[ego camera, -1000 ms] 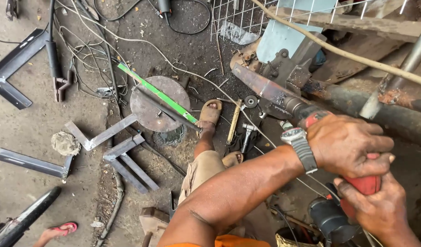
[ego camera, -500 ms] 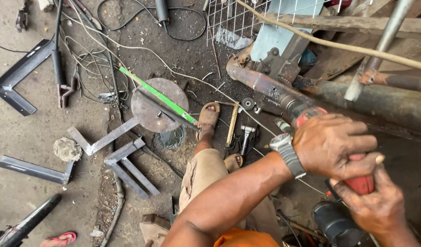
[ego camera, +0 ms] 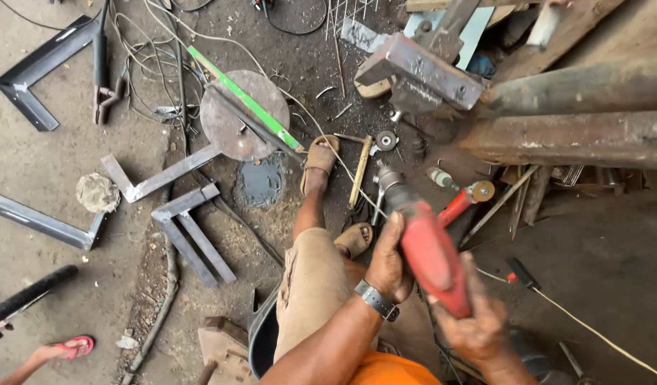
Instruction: Drilling holes into a metal frame using a power drill in a workshop.
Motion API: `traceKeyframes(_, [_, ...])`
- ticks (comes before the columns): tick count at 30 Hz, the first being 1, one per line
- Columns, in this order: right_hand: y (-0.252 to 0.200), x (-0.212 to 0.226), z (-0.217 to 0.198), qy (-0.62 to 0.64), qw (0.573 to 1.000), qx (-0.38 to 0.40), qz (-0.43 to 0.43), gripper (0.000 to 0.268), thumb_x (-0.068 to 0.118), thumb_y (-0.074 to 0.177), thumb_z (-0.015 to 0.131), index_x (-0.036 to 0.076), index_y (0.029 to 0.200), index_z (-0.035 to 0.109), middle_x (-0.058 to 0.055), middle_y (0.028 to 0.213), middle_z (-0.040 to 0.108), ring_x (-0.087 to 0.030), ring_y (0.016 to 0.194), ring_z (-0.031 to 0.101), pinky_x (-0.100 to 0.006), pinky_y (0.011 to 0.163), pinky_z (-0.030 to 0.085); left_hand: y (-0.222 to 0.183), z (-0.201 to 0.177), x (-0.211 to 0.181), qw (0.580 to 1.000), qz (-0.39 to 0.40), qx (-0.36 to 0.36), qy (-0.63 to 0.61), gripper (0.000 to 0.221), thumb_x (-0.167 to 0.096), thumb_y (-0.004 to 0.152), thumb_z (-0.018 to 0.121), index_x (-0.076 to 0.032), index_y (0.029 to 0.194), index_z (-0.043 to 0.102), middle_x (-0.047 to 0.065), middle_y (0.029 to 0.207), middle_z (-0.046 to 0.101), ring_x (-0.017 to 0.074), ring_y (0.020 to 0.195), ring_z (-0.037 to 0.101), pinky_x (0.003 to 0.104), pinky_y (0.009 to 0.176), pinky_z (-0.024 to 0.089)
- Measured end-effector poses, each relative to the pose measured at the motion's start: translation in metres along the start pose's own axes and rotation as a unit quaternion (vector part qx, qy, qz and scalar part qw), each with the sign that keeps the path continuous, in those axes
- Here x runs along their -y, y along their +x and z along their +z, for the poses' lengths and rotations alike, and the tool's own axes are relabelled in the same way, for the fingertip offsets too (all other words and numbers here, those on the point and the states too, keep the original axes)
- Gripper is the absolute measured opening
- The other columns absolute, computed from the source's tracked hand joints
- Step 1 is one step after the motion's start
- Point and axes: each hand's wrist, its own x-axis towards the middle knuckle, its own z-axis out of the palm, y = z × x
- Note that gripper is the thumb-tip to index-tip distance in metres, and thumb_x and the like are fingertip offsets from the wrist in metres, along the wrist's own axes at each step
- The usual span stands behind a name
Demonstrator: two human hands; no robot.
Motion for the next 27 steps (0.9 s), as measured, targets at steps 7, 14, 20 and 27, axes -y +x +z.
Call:
traceKeyframes(7, [-0.041, 0.002, 0.022, 0.157, 0.976, 0.092, -0.118, 0.098, 0.054, 0.086, 0.078, -0.005, 0.154, 0.039, -0.027, 0.142, 0.064, -0.037, 0.118, 0.074, -0.04, 0.092, 0.063, -0.028, -0.106, 0.006, 0.996, -0.072, -0.061, 0.005, 0.064, -0.047, 0.075, 0.082, -0.009, 0.122, 0.061, 0.011, 0.092, 0.071, 0.0231, 0.075, 0.068, 0.036, 0.069, 0.061])
traceKeyframes(14, [0.041, -0.12, 0.112, 0.174, 0.917, 0.237, 0.27, 0.079, 0.065, 0.087, 0.052, 0.018, 0.151, 0.058, -0.006, 0.14, 0.069, -0.026, 0.131, 0.063, -0.042, 0.104, 0.049, -0.013, -0.204, -0.001, 0.993, -0.051, 0.012, 0.106, 0.056, -0.026, 0.08, 0.079, -0.002, 0.126, 0.06, 0.014, 0.098, 0.071, 0.0253, 0.08, 0.07, 0.039, 0.073, 0.062])
traceKeyframes(20, [0.179, -0.159, 0.207, 0.162, 0.905, 0.2, 0.339, 0.071, 0.058, 0.093, 0.057, 0.013, 0.148, 0.06, -0.012, 0.137, 0.068, -0.029, 0.13, 0.061, -0.042, 0.108, 0.044, 0.01, -0.251, -0.009, 0.991, -0.067, -0.09, 0.073, 0.059, -0.024, 0.078, 0.076, -0.004, 0.129, 0.054, 0.023, 0.096, 0.069, 0.0335, 0.075, 0.069, 0.044, 0.063, 0.06])
traceKeyframes(27, [0.277, -0.162, 0.254, 0.084, 0.856, 0.298, 0.413, 0.099, 0.084, 0.08, 0.034, 0.029, 0.164, 0.033, -0.014, 0.172, 0.024, -0.044, 0.157, 0.02, -0.068, 0.125, 0.019, 0.062, -0.277, -0.061, 0.989, -0.091, -0.109, -0.028, 0.057, -0.031, 0.086, 0.069, 0.008, 0.127, 0.06, 0.03, 0.091, 0.071, 0.0423, 0.075, 0.071, 0.052, 0.07, 0.063])
